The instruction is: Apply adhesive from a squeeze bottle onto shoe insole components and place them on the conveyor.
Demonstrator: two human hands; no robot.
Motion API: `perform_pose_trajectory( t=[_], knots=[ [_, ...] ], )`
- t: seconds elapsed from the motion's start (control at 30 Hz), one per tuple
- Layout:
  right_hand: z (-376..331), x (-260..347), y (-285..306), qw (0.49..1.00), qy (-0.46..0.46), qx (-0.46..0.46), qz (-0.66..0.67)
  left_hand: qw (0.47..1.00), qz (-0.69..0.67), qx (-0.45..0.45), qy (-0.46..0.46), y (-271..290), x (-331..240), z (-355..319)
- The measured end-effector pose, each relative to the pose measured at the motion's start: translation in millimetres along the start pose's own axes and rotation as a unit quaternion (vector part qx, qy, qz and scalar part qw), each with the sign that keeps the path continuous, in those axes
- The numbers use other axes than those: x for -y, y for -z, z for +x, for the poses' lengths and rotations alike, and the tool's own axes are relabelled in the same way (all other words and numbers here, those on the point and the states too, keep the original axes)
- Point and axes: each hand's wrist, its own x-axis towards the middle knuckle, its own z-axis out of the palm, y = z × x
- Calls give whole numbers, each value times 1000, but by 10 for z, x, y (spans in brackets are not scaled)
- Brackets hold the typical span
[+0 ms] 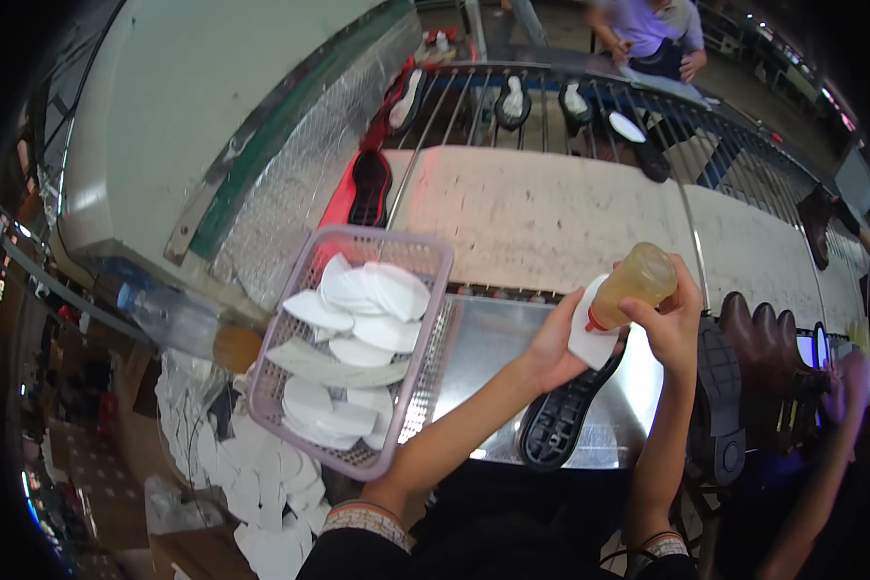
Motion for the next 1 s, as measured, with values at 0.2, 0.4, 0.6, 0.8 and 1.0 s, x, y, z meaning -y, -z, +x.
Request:
perform_pose_trajectory(
  t=[0.2, 0.4, 0.6, 0.8, 1.0],
  knots=[
    [26, -128, 235, 983, 49, -112, -137, 996, 65, -16, 52, -75, 63, -77],
    [288, -463, 378, 938, -94, -255, 214, 987, 149, -34, -58, -255, -188, -55],
    [374, -834, 421, 811, -261, -244, 463, 972, 195, -40, -123, -101, -380, -11],
    [292, -998, 448, 737, -294, -266, 547, 770, 550, -127, -297, -131, -395, -39],
    [259, -1155, 593, 715, -292, -242, 588, 339, 924, -104, -142, -528, -94, 154]
  ],
)
